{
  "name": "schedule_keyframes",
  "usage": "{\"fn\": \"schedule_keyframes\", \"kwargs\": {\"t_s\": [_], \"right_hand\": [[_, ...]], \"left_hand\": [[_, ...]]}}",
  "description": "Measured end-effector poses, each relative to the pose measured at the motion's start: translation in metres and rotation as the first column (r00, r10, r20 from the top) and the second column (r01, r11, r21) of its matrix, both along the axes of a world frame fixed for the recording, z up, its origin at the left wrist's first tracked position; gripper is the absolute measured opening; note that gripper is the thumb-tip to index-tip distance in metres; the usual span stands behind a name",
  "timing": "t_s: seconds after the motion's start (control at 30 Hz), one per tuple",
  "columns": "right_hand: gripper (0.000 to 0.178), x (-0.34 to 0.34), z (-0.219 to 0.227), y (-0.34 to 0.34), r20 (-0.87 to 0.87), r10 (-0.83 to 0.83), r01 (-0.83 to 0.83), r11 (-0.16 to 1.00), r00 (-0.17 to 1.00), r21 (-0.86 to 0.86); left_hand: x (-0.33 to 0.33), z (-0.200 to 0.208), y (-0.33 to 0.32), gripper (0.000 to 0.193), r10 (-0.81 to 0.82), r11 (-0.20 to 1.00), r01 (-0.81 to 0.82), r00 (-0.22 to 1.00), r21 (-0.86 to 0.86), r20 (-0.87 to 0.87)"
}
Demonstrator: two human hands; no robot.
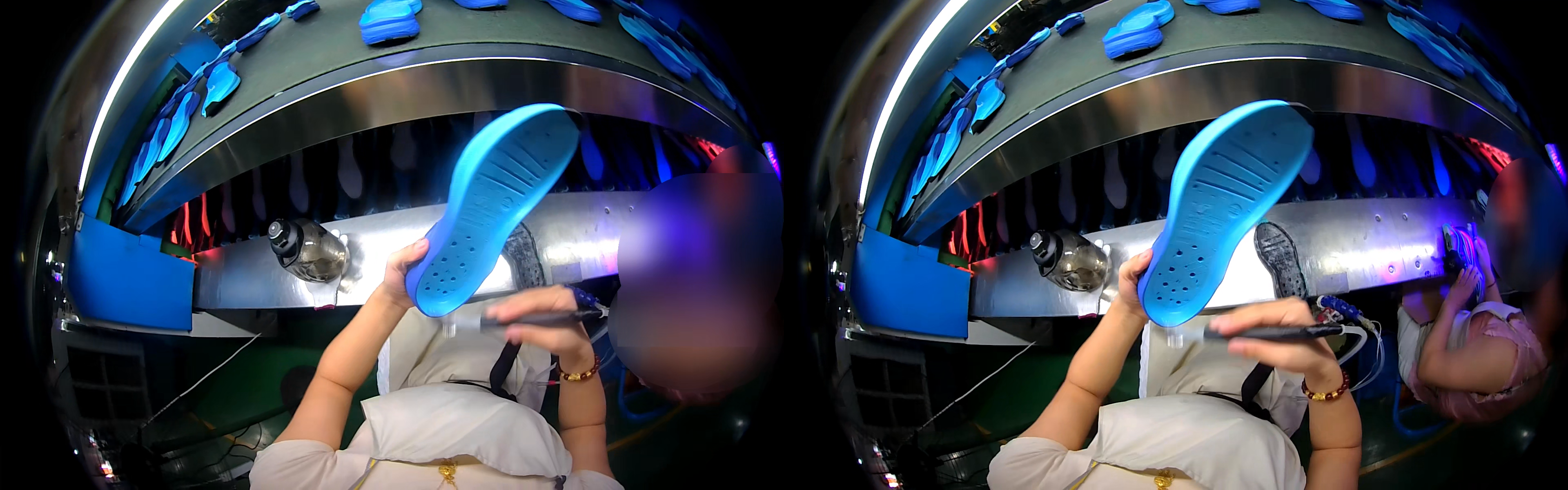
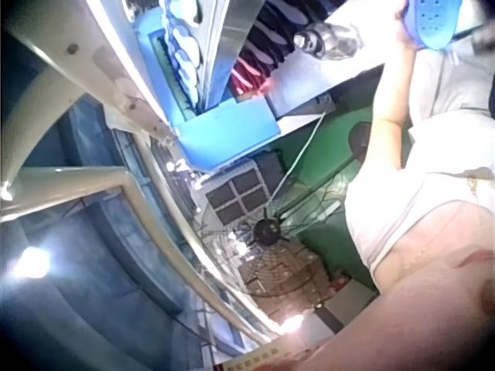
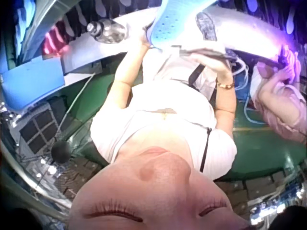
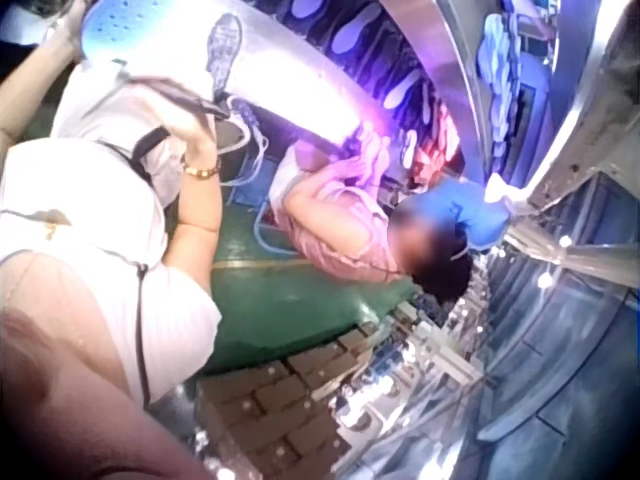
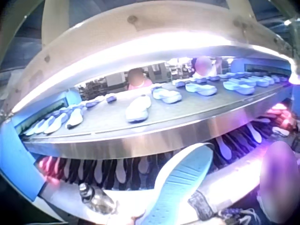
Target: The person applies liquid across the surfaces of shoe soles using a handheld dispenser brush and places the soles onto a conveyor belt.
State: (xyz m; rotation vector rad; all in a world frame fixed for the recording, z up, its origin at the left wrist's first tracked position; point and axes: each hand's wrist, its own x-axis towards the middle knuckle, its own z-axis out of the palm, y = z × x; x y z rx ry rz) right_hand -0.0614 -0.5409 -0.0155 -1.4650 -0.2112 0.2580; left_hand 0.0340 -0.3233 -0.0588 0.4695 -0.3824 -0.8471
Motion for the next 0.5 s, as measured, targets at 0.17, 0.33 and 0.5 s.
{"fn": "schedule_keyframes", "kwargs": {"t_s": [0.17, 0.33, 0.5], "right_hand": [[0.021, 0.007, 0.011, 0.002, 0.380, 0.296, -0.226, 0.949, 0.877, -0.219], [0.022, 0.009, 0.024, -0.013, 0.459, 0.287, -0.229, 0.957, 0.841, -0.178], [0.015, 0.021, 0.040, -0.022, 0.434, 0.591, -0.441, 0.803, 0.680, -0.402]], "left_hand": [[0.004, 0.019, -0.004, 0.060, -0.170, 0.935, 0.213, 0.971, 0.284, -0.168], [0.002, 0.036, -0.008, 0.059, -0.252, 0.834, 0.344, 0.933, 0.431, -0.256], [-0.001, 0.051, -0.002, 0.060, -0.363, 0.590, 0.402, 0.907, 0.701, -0.214]]}}
